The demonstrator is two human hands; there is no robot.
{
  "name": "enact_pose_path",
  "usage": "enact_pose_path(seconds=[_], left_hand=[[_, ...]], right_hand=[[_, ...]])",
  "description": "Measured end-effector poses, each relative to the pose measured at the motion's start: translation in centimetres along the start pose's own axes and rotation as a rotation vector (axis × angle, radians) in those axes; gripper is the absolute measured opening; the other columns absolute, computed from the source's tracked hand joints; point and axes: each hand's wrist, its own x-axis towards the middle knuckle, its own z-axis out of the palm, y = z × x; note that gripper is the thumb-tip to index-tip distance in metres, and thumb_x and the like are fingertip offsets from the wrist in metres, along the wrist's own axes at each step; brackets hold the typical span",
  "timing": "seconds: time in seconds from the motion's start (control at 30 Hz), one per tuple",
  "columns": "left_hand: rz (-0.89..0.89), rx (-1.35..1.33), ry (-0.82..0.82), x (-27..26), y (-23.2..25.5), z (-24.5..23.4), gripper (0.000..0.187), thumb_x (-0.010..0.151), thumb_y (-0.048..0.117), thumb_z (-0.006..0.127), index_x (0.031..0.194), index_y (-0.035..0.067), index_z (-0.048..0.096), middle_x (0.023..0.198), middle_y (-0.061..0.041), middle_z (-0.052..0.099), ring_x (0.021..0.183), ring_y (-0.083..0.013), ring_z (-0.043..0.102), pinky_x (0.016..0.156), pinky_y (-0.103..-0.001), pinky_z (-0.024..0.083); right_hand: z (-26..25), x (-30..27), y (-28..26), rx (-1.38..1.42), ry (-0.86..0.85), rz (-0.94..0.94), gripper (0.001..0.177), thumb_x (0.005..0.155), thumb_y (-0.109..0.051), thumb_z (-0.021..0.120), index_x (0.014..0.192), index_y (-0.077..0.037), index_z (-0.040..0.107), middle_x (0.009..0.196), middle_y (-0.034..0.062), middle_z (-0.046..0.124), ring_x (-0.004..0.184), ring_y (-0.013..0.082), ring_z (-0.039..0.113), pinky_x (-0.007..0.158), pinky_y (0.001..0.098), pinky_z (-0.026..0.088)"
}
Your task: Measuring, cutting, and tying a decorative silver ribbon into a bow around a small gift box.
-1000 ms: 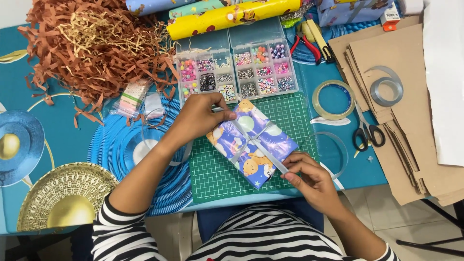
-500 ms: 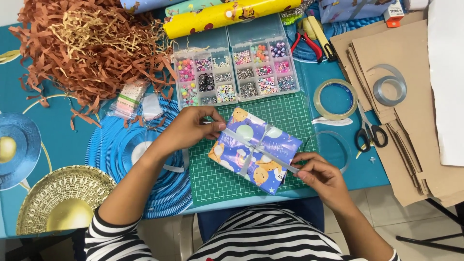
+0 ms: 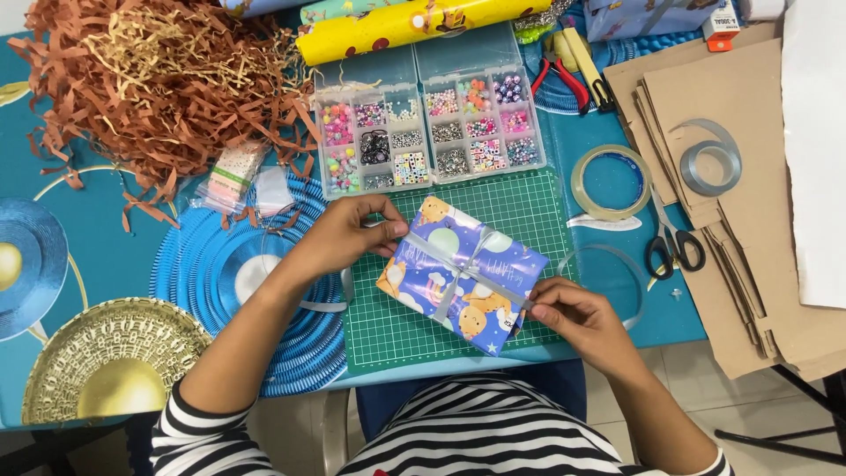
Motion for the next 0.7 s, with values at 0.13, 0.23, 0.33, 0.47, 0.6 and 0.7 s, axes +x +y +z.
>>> enact_pose_path(seconds=[0.13,0.23,0.33,0.47,0.6,0.7], left_hand=[[-0.02,-0.053,0.006,-0.3,-0.7,0.0,0.021,0.101,0.009,0.075,0.108,-0.011,0.075,0.097,-0.022,0.074,0.087,-0.0287,0.081,0.081,-0.043,0.072],[-0.052,-0.1,-0.028,-0.2,-1.9,-0.3,0.022,0.1,0.008,0.075,0.109,-0.011,0.075,0.101,-0.021,0.074,0.091,-0.0273,0.081,0.086,-0.042,0.072],[-0.007,-0.097,-0.023,0.4,-4.4,-0.3,0.019,0.1,0.007,0.077,0.109,-0.01,0.076,0.106,-0.019,0.074,0.094,-0.0234,0.079,0.087,-0.039,0.071],[0.154,0.091,0.029,0.2,-5.8,0.1,0.017,0.101,0.015,0.079,0.108,0.0,0.077,0.132,-0.023,0.066,0.12,-0.0359,0.069,0.099,-0.048,0.06],[0.063,0.035,-0.003,-1.2,-3.6,1.5,0.014,0.11,0.012,0.062,0.116,0.001,0.066,0.156,-0.031,0.055,0.132,-0.0492,0.064,0.102,-0.053,0.059],[0.092,-0.083,0.015,-3.0,-1.5,2.6,0.011,0.108,0.01,0.063,0.113,0.001,0.064,0.154,-0.036,0.054,0.128,-0.0527,0.064,0.096,-0.053,0.061]], right_hand=[[0.5,0.7,-0.3,-0.05,0.01,0.012,0.015,0.095,0.0,0.078,0.083,0.008,0.083,0.088,0.0156,0.074,0.09,0.0198,0.069,0.082,0.0376,0.06],[0.8,1.2,0.0,-0.098,0.015,-0.027,0.015,0.094,-0.003,0.081,0.082,0.005,0.084,0.079,0.0127,0.072,0.084,0.0179,0.07,0.076,0.033,0.06],[1.0,1.6,0.0,-0.204,0.05,-0.056,0.016,0.092,-0.006,0.085,0.079,0.003,0.083,0.078,0.0101,0.071,0.08,0.0158,0.069,0.073,0.0335,0.06],[1.0,1.6,0.6,-0.465,0.091,-0.147,0.02,0.094,-0.016,0.085,0.081,-0.002,0.078,0.098,0.0114,0.063,0.095,0.0269,0.069,0.086,0.0426,0.057],[1.2,1.6,1.7,-0.469,0.07,-0.156,0.02,0.102,-0.015,0.076,0.088,-0.002,0.07,0.113,0.0162,0.053,0.115,0.0391,0.064,0.101,0.0511,0.052],[1.3,1.7,2.4,-0.255,0.12,-0.146,0.017,0.102,-0.006,0.074,0.088,-0.001,0.065,0.121,0.0142,0.052,0.131,0.0341,0.059,0.111,0.0513,0.048]])
